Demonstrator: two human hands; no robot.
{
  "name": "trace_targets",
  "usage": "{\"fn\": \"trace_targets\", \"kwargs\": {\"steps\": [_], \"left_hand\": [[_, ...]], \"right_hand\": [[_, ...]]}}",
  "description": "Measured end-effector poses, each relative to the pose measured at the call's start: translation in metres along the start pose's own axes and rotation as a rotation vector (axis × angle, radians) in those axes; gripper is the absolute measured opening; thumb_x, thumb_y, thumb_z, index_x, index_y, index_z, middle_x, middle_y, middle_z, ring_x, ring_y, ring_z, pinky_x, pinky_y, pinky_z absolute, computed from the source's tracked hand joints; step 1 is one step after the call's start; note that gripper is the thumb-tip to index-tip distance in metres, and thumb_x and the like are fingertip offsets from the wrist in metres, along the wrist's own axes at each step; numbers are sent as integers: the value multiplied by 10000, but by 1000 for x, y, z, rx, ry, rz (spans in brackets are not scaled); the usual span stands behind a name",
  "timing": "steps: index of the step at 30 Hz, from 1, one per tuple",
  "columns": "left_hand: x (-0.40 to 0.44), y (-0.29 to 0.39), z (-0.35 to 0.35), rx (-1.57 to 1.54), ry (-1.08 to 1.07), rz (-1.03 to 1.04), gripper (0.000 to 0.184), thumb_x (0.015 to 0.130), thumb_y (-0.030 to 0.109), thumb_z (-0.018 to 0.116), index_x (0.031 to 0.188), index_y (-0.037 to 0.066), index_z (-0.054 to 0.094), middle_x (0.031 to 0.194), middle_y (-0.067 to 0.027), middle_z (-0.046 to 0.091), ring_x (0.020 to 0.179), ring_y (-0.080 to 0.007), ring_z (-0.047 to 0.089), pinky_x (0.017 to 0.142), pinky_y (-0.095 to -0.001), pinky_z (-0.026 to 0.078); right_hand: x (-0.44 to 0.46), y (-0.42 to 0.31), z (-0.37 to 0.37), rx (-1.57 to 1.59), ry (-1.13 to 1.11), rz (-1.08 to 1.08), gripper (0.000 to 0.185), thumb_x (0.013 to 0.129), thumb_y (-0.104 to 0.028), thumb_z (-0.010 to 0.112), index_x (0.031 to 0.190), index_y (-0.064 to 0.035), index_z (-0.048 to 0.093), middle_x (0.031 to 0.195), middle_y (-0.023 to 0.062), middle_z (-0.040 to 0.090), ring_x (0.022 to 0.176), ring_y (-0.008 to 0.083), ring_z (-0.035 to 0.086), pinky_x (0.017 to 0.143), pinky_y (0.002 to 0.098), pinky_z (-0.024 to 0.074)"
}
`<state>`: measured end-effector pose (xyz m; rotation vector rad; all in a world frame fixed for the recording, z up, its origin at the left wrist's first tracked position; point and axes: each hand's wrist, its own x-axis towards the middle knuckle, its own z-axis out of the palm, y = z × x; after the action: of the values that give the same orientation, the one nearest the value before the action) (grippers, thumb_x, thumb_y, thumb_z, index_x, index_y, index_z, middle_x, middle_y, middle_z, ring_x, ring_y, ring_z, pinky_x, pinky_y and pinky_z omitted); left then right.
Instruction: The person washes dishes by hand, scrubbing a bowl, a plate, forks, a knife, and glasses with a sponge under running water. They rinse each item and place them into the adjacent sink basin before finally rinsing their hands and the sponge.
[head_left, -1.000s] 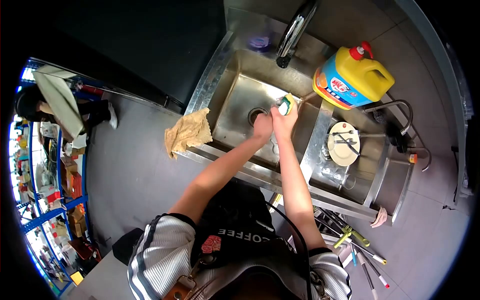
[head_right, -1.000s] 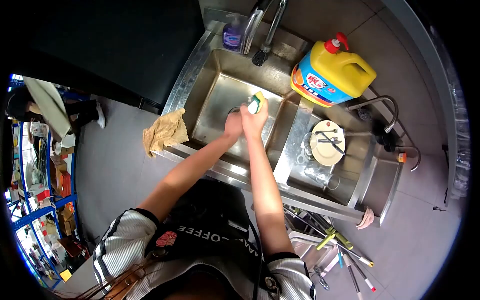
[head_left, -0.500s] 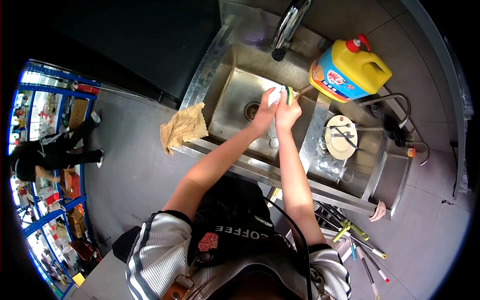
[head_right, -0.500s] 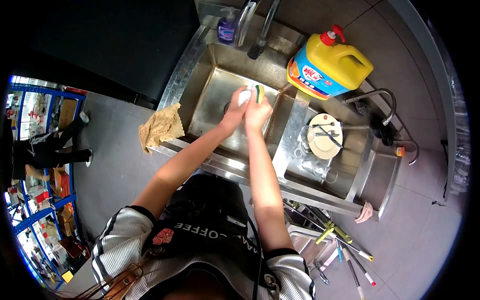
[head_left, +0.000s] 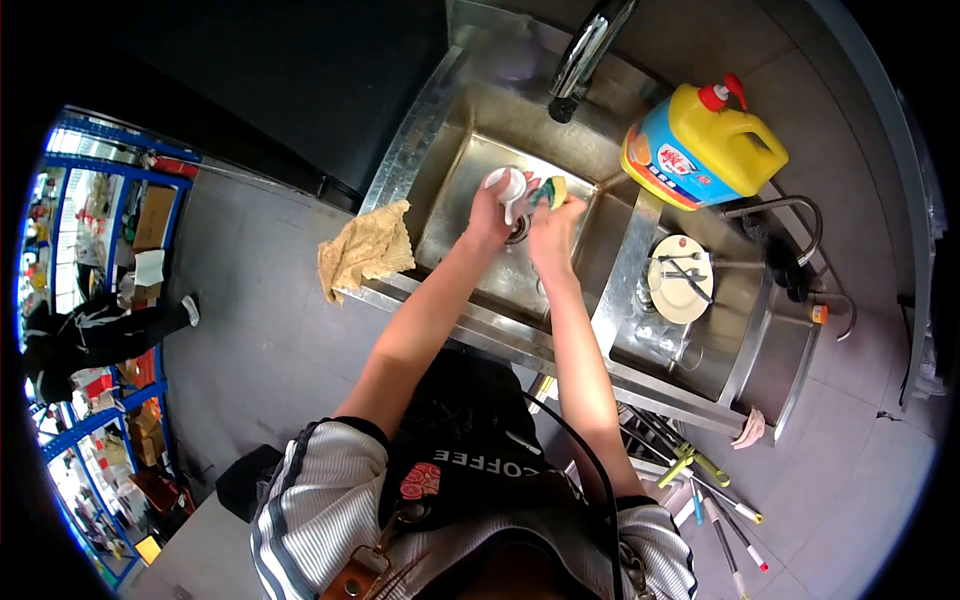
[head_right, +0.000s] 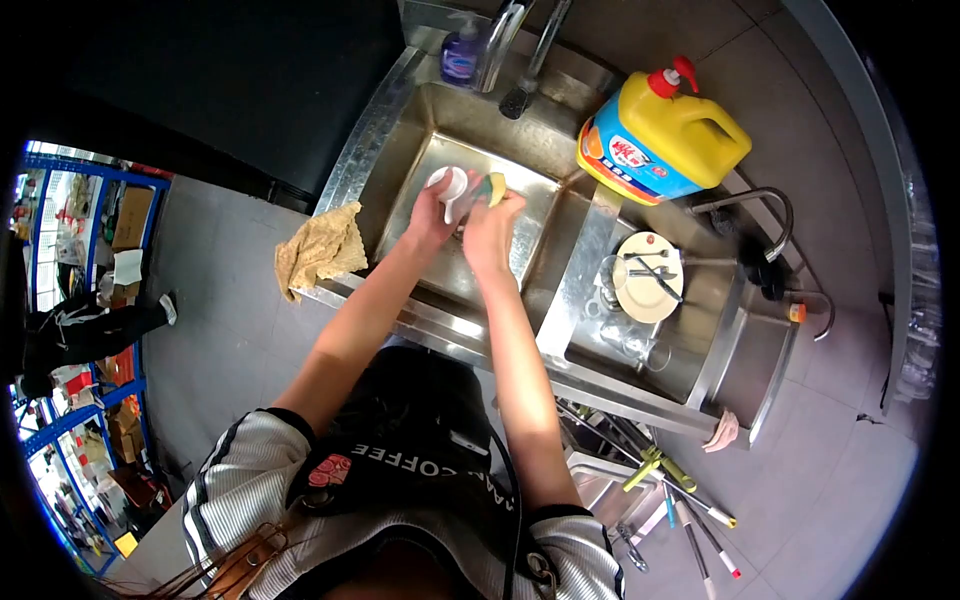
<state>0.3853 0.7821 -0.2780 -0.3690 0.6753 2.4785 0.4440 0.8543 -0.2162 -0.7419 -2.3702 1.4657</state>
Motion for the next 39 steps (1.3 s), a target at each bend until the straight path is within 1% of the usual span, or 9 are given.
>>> {"fn": "trace_targets", "kwargs": {"steps": [5,7,13,19,25,29,30,34,39], "left_hand": [[-20,3,19,-7,20,-106,286,899,345,368,1027,107,462,937,-71,547,835,-200,546,706,-322,462],[-14,-5,19,-144,3,-130,311,891,389,379,1025,122,465,943,-68,540,808,-191,540,700,-325,459],[0,-6,-1,-15,107,14,105,819,147,504,919,134,476,833,-41,507,760,-164,505,677,-301,439],[-7,-12,7,203,209,130,85,809,107,491,893,112,486,817,-21,497,745,-150,491,686,-289,423],[2,-6,6,-26,152,197,136,787,88,465,922,72,468,781,-83,525,774,-207,538,715,-323,452],[-4,-10,17,481,12,371,153,798,50,451,949,72,442,850,-86,558,793,-175,545,714,-290,442],[-5,-15,19,577,15,425,125,814,41,447,935,70,450,873,-71,563,803,-140,526,719,-258,423],[-6,-30,17,725,43,460,137,835,59,453,969,72,478,861,-37,553,828,-116,493,734,-251,411],[-4,-38,-18,849,125,314,174,824,97,521,992,52,536,871,-31,566,798,-117,504,728,-247,415]], "right_hand": [[2,2,0,-371,87,-549,345,723,-14,549,1058,-29,469,1054,174,440,1030,354,400,836,436,344],[2,9,12,-257,13,-485,263,733,-34,547,996,-40,555,1026,150,508,983,335,455,842,409,360],[-2,45,23,-40,-134,-527,237,784,-52,482,1008,-5,545,1003,190,541,963,349,490,839,391,380],[4,43,12,250,-357,-83,235,833,-85,456,1052,-19,512,928,140,559,906,245,517,801,329,389],[-7,48,9,566,23,318,216,874,-204,467,973,-19,517,884,51,560,825,137,492,749,273,390],[-1,46,21,304,-56,203,343,864,-278,486,940,56,486,873,149,566,801,206,534,703,316,419],[3,49,26,213,-38,173,421,874,-320,446,919,97,477,833,232,570,788,281,569,694,367,429],[9,52,27,-16,113,160,458,876,-341,414,841,105,512,768,315,561,769,418,572,655,451,433],[17,67,11,-288,-12,152,497,857,-405,397,783,37,613,732,286,569,775,433,561,712,478,433]]}}
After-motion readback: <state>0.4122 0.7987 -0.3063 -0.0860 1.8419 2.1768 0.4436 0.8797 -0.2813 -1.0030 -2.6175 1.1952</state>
